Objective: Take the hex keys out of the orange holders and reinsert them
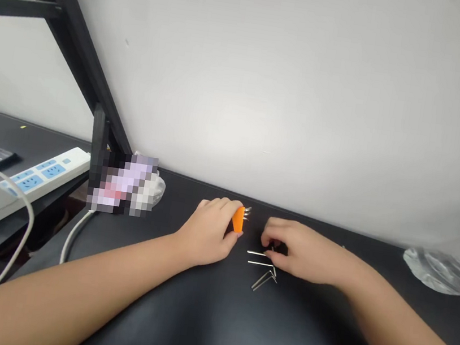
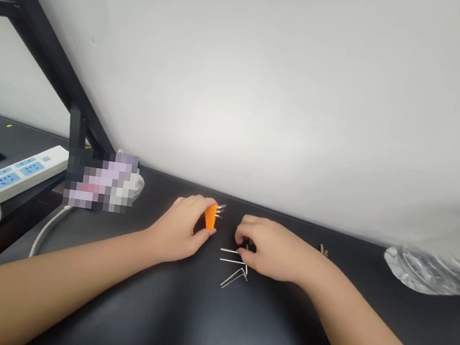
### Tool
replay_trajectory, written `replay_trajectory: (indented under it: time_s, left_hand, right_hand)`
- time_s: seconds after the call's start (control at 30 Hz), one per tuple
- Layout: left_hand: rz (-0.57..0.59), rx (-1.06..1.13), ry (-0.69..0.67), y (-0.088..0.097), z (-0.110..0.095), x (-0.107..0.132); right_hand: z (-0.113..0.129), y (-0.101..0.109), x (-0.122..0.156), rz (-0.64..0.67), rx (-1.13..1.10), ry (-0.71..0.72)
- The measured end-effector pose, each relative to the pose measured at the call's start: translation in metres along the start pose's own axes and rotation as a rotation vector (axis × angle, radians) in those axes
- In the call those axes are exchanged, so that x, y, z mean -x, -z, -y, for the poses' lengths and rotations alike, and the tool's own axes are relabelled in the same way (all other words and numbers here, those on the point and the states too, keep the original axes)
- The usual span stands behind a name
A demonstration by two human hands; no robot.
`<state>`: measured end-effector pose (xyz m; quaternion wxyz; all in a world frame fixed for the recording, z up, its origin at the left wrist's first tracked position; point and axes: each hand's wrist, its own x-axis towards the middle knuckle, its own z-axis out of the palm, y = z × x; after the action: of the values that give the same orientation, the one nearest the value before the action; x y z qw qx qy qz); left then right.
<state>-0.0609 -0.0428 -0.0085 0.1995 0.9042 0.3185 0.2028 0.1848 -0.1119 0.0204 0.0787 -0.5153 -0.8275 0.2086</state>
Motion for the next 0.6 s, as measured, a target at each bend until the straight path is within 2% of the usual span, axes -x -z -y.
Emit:
replay_trajectory:
  time_s: [0.13,0.3,0.43,0.6]
  left_hand:
    - [0.008,-0.007,-0.01,0.001,0.0,0.0]
    - [-0.007,-0.012,0.005,0.0,-0.001,0.0]
    - [-0.022,-0.011,0.029,-0.001,0.0,0.0]
    - [-0.029,0.005,0.024,-0.001,0.0,0.0]
  right_hand:
    - [0.005,-0.007,0.0,0.02,0.091,-0.055]
    - [0.011,-0.016,-0.008,-0.122,0.238,-0.082]
    - [0.008,-0.019,-0.012,-0.262,0.075,-0.047]
    - [0.007,-0.022,-0.01,-0.32,-0.054,0.027]
